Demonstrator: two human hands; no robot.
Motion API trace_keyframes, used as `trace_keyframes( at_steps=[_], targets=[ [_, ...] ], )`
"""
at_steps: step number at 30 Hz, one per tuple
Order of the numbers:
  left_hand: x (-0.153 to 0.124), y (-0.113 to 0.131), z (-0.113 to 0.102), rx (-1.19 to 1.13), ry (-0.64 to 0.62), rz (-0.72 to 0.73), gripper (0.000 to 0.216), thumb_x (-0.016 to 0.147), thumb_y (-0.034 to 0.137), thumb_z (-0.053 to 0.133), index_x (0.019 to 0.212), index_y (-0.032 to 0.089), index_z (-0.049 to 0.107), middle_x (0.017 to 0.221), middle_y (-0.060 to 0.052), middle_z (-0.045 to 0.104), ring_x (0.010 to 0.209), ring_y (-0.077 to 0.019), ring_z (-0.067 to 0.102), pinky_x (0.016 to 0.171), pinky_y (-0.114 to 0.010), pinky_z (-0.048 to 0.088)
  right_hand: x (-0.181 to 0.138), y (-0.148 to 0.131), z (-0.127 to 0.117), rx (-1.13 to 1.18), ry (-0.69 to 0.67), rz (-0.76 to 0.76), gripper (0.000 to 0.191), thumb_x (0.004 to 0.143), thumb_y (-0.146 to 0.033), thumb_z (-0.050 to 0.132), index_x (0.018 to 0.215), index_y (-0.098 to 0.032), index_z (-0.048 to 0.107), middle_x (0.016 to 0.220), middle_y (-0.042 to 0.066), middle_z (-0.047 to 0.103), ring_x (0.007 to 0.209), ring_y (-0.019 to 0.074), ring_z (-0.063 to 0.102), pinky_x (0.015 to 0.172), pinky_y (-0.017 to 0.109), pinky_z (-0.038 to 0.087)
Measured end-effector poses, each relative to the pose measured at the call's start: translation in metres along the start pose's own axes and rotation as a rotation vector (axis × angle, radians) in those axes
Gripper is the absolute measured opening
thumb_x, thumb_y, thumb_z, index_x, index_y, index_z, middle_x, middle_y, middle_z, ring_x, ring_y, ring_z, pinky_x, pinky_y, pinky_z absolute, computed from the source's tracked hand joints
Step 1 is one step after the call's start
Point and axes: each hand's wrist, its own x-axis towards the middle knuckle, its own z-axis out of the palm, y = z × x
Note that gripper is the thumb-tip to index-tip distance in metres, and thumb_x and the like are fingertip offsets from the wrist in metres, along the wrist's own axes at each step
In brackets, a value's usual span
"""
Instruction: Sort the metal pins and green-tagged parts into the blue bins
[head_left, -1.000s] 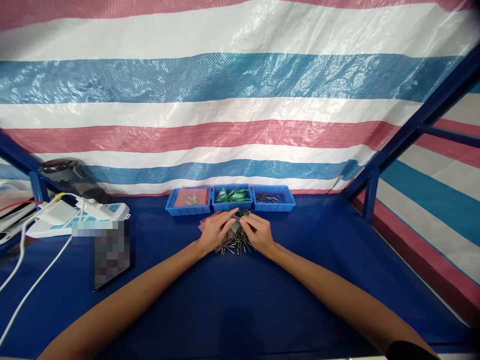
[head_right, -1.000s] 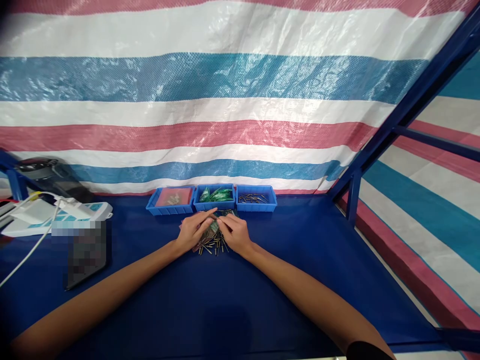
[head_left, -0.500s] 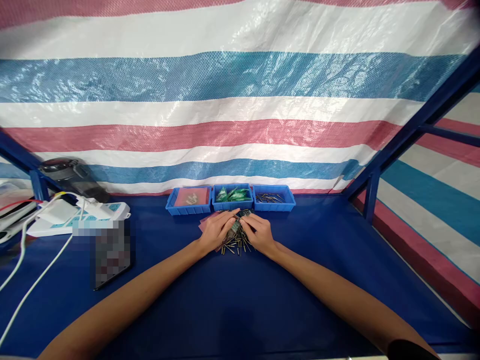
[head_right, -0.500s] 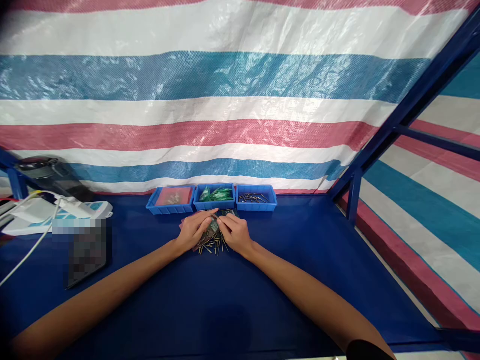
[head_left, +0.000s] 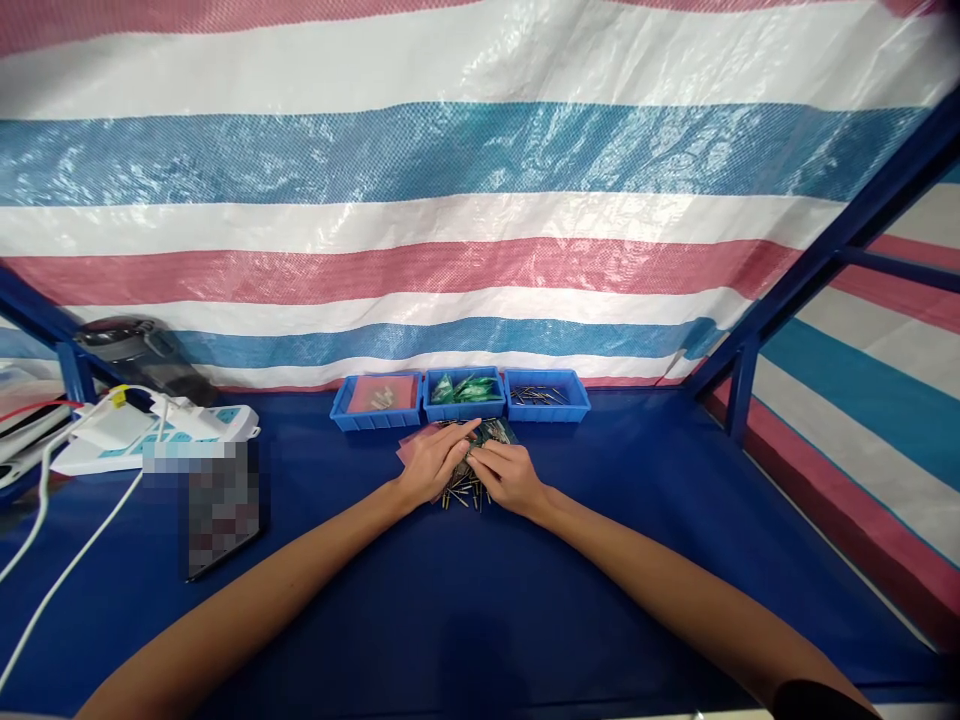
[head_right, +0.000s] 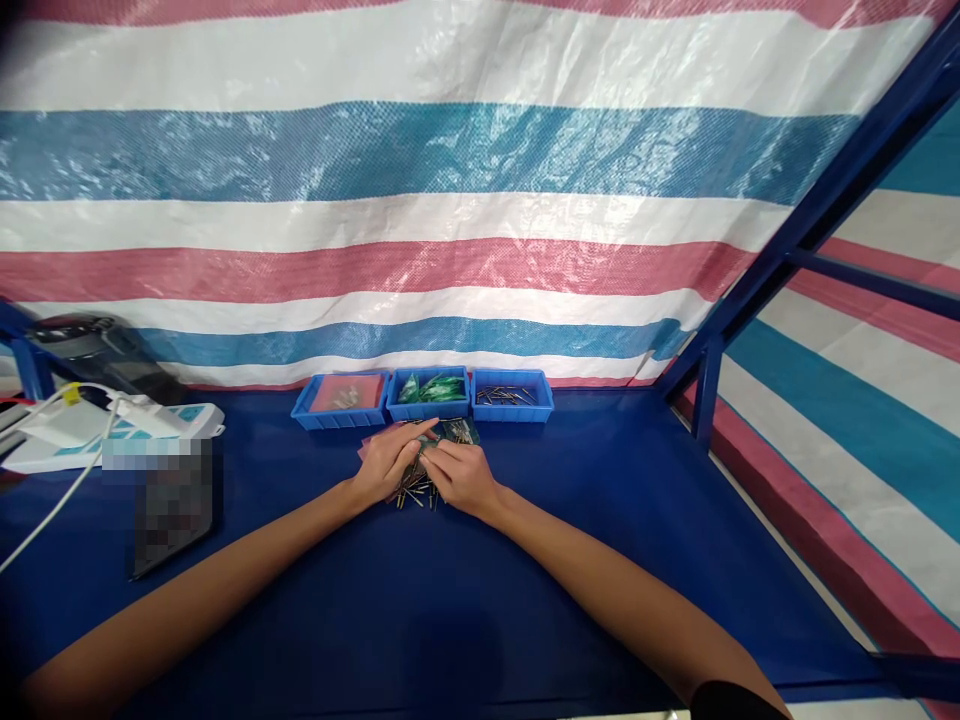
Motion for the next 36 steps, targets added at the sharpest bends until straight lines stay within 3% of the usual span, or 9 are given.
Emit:
trace_keyframes(
  at_steps=[9,13,19,23,27,36],
  targets=[
    [0.0005,0.001,0.0006,0.023,-0.03,-0.042,0.042,0.097,0.031,0.028,0.133,0.017,0.044,0.11,-0.008,0.063,0.1,-0.0182,0.06,0.088,-0.031,0.047,0.0012,-0.0005,-0.001,0.027,0.039,0.099,0.025,0.093,-0.02,0.043,0.078,-0.016,0.063,0.062,0.001,0.049,0.056,0.0112,0.045,0.056,0.024,0.038],
    [0.0,0.0006,0.0003,0.019,-0.049,-0.025,0.043,0.097,0.032,0.028,0.134,0.017,0.043,0.113,-0.008,0.062,0.104,-0.019,0.058,0.091,-0.032,0.045,0.0006,-0.0001,-0.0003,0.01,-0.017,0.022,0.027,0.092,-0.022,0.044,0.075,-0.016,0.063,0.061,0.001,0.049,0.055,0.0109,0.044,0.054,0.024,0.037],
    [-0.0004,0.0005,-0.0002,-0.001,-0.061,-0.052,0.043,0.097,0.032,0.028,0.136,0.018,0.039,0.112,-0.008,0.061,0.103,-0.0181,0.058,0.09,-0.031,0.045,0.0014,-0.0017,-0.0006,0.024,-0.034,0.019,0.028,0.092,-0.022,0.043,0.073,-0.016,0.063,0.06,0.001,0.049,0.055,0.011,0.045,0.055,0.024,0.037],
    [-0.0008,0.001,-0.0001,0.01,-0.064,-0.059,0.043,0.097,0.032,0.028,0.136,0.019,0.038,0.116,-0.008,0.06,0.106,-0.0184,0.056,0.092,-0.031,0.044,0.0019,-0.0013,-0.0011,0.032,0.012,0.102,0.029,0.093,-0.022,0.042,0.074,-0.016,0.063,0.061,0.001,0.049,0.055,0.0114,0.045,0.055,0.025,0.037],
    [-0.0011,0.0009,0.0003,0.02,-0.086,-0.028,0.043,0.097,0.032,0.029,0.136,0.019,0.038,0.117,-0.008,0.059,0.107,-0.0187,0.057,0.093,-0.032,0.044,0.0009,-0.0003,-0.0006,0.037,-0.026,0.035,0.029,0.093,-0.022,0.043,0.073,-0.016,0.063,0.062,0.001,0.05,0.056,0.011,0.045,0.055,0.024,0.037],
    [-0.0025,0.0,0.0008,0.029,-0.081,-0.017,0.043,0.096,0.032,0.03,0.136,0.019,0.037,0.124,-0.009,0.057,0.113,-0.0197,0.055,0.096,-0.033,0.044,0.0025,-0.0025,-0.0029,0.074,0.041,0.138,0.025,0.092,-0.022,0.043,0.078,-0.016,0.063,0.063,0.002,0.051,0.057,0.0122,0.048,0.057,0.025,0.038]
  ],
)
